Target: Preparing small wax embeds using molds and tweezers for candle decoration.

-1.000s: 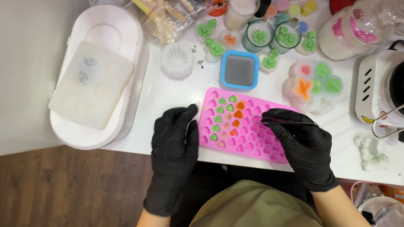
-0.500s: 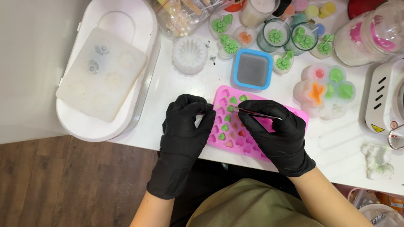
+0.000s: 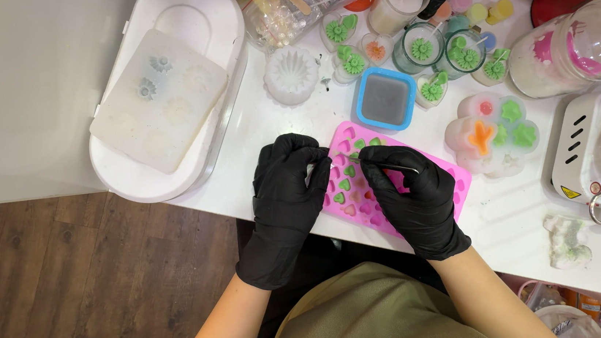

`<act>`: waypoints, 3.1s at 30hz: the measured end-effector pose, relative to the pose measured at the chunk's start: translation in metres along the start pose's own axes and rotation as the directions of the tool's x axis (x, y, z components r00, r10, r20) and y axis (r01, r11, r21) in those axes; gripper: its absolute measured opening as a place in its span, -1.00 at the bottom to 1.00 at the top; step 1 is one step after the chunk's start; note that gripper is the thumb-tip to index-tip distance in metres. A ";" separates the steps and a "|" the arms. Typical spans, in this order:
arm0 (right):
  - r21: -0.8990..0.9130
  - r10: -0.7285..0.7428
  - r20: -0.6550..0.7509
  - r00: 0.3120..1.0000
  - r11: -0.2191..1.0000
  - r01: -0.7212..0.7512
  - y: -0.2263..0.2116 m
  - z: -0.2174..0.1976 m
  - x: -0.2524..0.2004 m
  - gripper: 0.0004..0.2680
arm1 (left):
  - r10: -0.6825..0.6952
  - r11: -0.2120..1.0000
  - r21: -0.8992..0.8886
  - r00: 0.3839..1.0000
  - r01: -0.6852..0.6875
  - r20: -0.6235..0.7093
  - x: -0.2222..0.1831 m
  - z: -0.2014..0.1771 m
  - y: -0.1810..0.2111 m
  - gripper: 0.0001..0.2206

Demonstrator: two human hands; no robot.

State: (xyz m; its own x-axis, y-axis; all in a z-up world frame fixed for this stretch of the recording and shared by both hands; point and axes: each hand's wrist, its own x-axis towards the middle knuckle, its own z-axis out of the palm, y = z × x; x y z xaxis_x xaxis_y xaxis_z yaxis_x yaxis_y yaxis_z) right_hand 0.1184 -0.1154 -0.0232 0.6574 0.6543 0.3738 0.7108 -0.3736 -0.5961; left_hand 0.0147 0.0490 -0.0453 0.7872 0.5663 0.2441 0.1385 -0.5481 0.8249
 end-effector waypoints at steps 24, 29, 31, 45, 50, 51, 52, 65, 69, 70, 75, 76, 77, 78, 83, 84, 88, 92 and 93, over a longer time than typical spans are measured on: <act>0.098 0.062 0.000 0.998 0.993 -0.062 -0.004 -0.003 0.006 -0.83 | 0.002 1.000 -0.002 1.000 -0.002 -0.011 0.002 0.003 -0.004 -0.91; 0.112 0.021 0.012 1.000 0.993 -0.023 -0.004 0.002 0.008 -0.83 | 0.009 1.000 0.000 1.000 -0.009 -0.016 0.001 0.003 -0.006 -0.91; 0.093 0.013 0.024 1.000 0.996 -0.015 -0.005 0.001 0.008 -0.82 | 0.018 1.000 0.006 1.000 -0.018 -0.018 0.001 0.003 -0.006 -0.91; 0.155 0.035 0.018 0.999 0.987 -0.037 -0.001 0.003 0.005 -0.83 | 0.013 1.000 0.005 1.000 -0.013 -0.016 0.001 0.005 -0.007 -0.91; 0.116 0.036 0.005 0.999 0.993 -0.036 -0.001 0.002 0.006 -0.82 | 0.000 1.000 0.020 1.000 0.000 -0.011 0.001 0.004 -0.007 -0.91; 0.120 0.033 0.008 0.999 0.992 -0.034 -0.001 0.002 0.006 -0.83 | 0.005 1.000 0.014 1.000 -0.005 -0.012 0.001 0.004 -0.007 -0.91; 0.124 0.030 0.011 0.999 0.992 -0.032 0.000 0.003 0.006 -0.83 | 0.011 1.000 0.009 1.000 -0.011 -0.012 0.001 0.004 -0.008 -0.91; 0.133 0.029 0.021 0.999 0.991 -0.031 -0.001 0.008 0.007 -0.83 | 0.007 1.000 0.023 1.000 -0.007 -0.011 0.001 0.005 -0.007 -0.92; 0.173 0.046 0.035 0.998 0.984 -0.051 0.000 0.008 0.006 -0.83 | 0.017 1.000 0.013 1.000 -0.017 -0.017 0.001 0.004 -0.007 -0.92; 0.188 0.041 0.033 0.999 0.981 -0.046 0.000 0.009 0.005 -0.83 | 0.021 1.000 0.011 1.000 -0.020 -0.018 0.001 0.003 -0.007 -0.92; 0.253 0.067 0.046 0.997 0.965 -0.076 0.000 0.007 0.005 -0.84 | 0.024 1.000 0.008 1.000 -0.024 -0.021 0.001 0.004 -0.007 -0.91; 0.282 0.061 0.036 0.997 0.957 -0.069 0.001 0.007 0.004 -0.84 | 0.026 1.000 0.006 0.999 -0.025 -0.024 0.001 0.003 -0.006 -0.91; 0.283 0.060 0.036 0.998 0.957 -0.068 0.002 0.007 0.005 -0.84 | 0.026 1.000 0.008 0.999 -0.025 -0.024 0.001 0.003 -0.006 -0.91; 0.257 0.069 0.032 0.997 0.963 -0.075 0.002 0.007 0.005 -0.84 | 0.024 1.000 0.013 0.999 -0.024 -0.025 0.001 0.003 -0.006 -0.91; 0.122 0.046 0.024 0.999 0.991 -0.048 0.001 0.007 0.009 -0.84 | 0.022 1.000 0.018 1.000 -0.022 -0.020 0.000 0.005 -0.009 -0.91; 0.110 0.014 0.020 1.000 0.994 -0.016 0.000 0.007 0.009 -0.83 | 0.019 1.000 0.016 1.000 -0.019 -0.015 0.001 0.005 -0.009 -0.91; 0.140 0.014 0.037 0.999 0.990 -0.019 -0.002 0.007 0.009 -0.82 | 0.002 1.000 0.021 1.000 -0.002 -0.002 0.001 0.005 -0.008 -0.92; 0.166 0.014 0.040 0.999 0.986 -0.021 -0.001 0.006 0.007 -0.83 | -0.004 1.000 0.023 1.000 0.004 0.004 0.001 0.004 -0.007 -0.92; 0.215 0.022 0.043 0.999 0.976 -0.031 0.001 0.006 0.006 -0.83 | -0.005 1.000 0.023 1.000 0.005 0.006 0.001 0.004 -0.007 -0.92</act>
State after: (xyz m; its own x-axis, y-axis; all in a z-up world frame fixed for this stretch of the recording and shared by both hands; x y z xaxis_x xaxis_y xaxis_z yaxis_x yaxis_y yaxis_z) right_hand 0.1219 -0.1081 -0.0258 0.6615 0.6736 0.3297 0.6197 -0.2433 -0.7462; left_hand 0.0170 0.0508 -0.0529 0.7898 0.5658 0.2368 0.1565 -0.5591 0.8142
